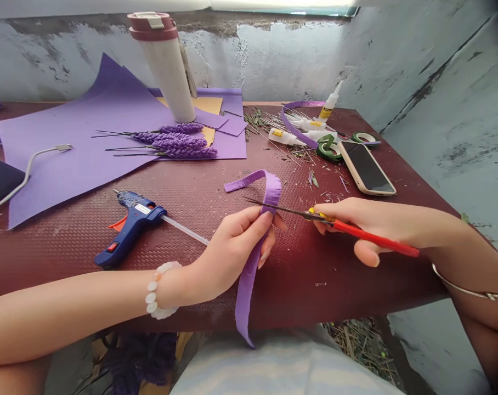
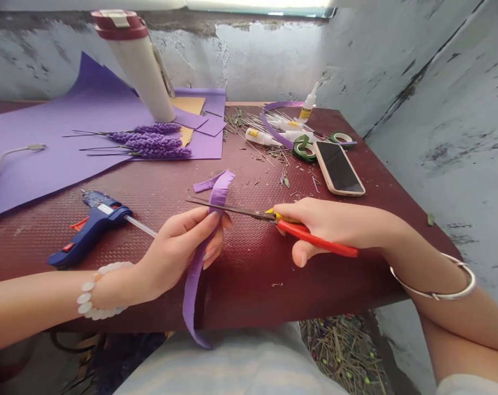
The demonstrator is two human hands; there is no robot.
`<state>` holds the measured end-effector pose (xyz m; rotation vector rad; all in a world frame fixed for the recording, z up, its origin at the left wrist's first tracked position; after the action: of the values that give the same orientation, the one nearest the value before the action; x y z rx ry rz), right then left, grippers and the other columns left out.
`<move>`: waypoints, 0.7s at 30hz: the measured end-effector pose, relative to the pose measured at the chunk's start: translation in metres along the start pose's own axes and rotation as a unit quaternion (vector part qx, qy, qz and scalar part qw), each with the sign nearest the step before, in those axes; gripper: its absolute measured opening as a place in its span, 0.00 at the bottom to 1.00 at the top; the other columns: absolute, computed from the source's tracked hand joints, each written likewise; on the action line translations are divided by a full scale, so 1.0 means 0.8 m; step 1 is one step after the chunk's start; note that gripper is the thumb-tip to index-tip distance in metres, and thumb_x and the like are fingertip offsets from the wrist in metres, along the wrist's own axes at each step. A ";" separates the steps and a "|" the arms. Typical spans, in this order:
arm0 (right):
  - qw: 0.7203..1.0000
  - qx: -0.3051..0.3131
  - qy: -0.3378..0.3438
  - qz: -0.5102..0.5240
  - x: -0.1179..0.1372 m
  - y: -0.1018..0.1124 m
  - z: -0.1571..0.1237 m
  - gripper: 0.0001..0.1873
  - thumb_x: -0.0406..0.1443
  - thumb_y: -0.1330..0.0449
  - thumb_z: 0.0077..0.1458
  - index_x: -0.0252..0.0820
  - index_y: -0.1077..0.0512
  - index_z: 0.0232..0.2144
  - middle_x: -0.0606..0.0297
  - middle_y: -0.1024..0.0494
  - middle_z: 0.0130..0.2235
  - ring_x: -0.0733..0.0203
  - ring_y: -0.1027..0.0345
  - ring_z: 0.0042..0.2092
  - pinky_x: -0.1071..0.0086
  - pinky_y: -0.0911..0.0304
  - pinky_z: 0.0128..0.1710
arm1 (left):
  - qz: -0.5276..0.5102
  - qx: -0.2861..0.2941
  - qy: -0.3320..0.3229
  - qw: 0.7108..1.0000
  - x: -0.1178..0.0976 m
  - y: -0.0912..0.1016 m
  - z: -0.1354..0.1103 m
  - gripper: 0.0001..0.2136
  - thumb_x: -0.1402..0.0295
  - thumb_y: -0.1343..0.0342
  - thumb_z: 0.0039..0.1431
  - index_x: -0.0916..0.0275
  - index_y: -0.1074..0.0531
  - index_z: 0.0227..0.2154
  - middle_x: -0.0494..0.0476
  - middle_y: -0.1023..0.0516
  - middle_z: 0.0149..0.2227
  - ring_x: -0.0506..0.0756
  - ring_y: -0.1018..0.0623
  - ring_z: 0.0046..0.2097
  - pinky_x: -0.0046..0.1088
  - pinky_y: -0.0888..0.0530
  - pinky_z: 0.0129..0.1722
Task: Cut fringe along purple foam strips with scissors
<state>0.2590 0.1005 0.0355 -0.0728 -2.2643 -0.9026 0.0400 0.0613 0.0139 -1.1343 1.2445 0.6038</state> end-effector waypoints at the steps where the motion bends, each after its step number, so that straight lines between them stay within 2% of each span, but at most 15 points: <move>1: 1.000 0.016 0.000 0.008 0.001 -0.001 -0.001 0.20 0.49 0.23 0.55 0.52 0.28 0.39 0.72 0.23 0.33 0.52 0.32 0.34 0.58 0.41 0.35 | -0.009 0.011 0.005 1.000 0.000 -0.002 0.000 0.22 0.47 0.24 0.74 0.62 0.21 0.38 0.43 0.29 0.22 0.47 0.31 0.23 0.24 0.34 0.25; 4: 0.999 0.030 0.001 0.013 0.007 -0.002 -0.001 0.19 0.48 0.24 0.54 0.52 0.29 0.36 0.74 0.28 0.29 0.54 0.37 0.32 0.58 0.43 0.34 | -0.022 0.042 0.027 0.999 0.003 -0.005 -0.002 0.25 0.44 0.22 0.71 0.63 0.19 0.37 0.43 0.29 0.21 0.47 0.33 0.23 0.24 0.35 0.25; 7: 0.999 0.027 0.018 0.007 0.015 -0.002 0.001 0.23 0.48 0.21 0.48 0.53 0.31 0.34 0.74 0.28 0.31 0.55 0.38 0.33 0.58 0.45 0.32 | -0.023 0.061 0.043 0.997 0.007 -0.007 -0.003 0.25 0.43 0.23 0.72 0.63 0.18 0.37 0.44 0.29 0.22 0.47 0.33 0.23 0.24 0.36 0.25; 10: 0.998 0.037 0.037 0.021 0.016 -0.003 0.003 0.23 0.51 0.21 0.52 0.52 0.30 0.35 0.75 0.29 0.30 0.56 0.40 0.32 0.58 0.46 0.32 | -0.038 0.078 0.049 0.995 0.010 -0.009 -0.003 0.23 0.46 0.24 0.75 0.64 0.17 0.38 0.44 0.29 0.22 0.47 0.34 0.23 0.24 0.37 0.24; 14: 0.995 0.055 0.063 0.050 0.011 -0.004 0.003 0.20 0.49 0.22 0.55 0.51 0.29 0.37 0.77 0.33 0.28 0.57 0.42 0.31 0.59 0.47 0.32 | -0.072 0.100 0.057 0.991 0.010 -0.013 -0.005 0.20 0.51 0.27 0.78 0.64 0.16 0.40 0.44 0.30 0.22 0.47 0.36 0.23 0.24 0.38 0.24; 16: 0.994 0.059 0.074 0.054 0.008 -0.004 0.003 0.22 0.52 0.23 0.57 0.51 0.29 0.37 0.77 0.33 0.28 0.57 0.42 0.31 0.59 0.47 0.31 | -0.077 0.102 0.059 0.990 0.010 -0.013 -0.006 0.19 0.52 0.27 0.79 0.65 0.16 0.40 0.44 0.31 0.21 0.47 0.36 0.23 0.24 0.38 0.24; 19: 0.994 0.058 0.076 0.054 0.007 -0.005 0.003 0.25 0.55 0.21 0.56 0.51 0.29 0.37 0.76 0.31 0.30 0.57 0.42 0.32 0.59 0.47 0.32 | -0.073 0.095 0.060 0.991 0.011 -0.011 -0.005 0.19 0.52 0.27 0.79 0.65 0.16 0.40 0.44 0.31 0.21 0.47 0.36 0.23 0.25 0.38 0.24; 21: 0.995 0.054 0.067 0.053 0.008 -0.007 0.002 0.24 0.54 0.22 0.57 0.50 0.29 0.37 0.75 0.30 0.30 0.57 0.42 0.32 0.59 0.46 0.32 | -0.068 0.092 0.059 0.992 0.012 -0.010 -0.003 0.20 0.51 0.28 0.79 0.65 0.16 0.40 0.44 0.31 0.22 0.47 0.36 0.23 0.25 0.38 0.24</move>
<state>0.2512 0.0963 0.0355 -0.0803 -2.1580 -0.7073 0.0481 0.0539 0.0075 -1.1013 1.2841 0.3162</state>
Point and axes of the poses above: each hand's wrist, its own z-axis towards the middle knuckle, its own y-axis out of the back of the hand, x = y × z, the point moved 7 cm from there along z, towards the middle knuckle
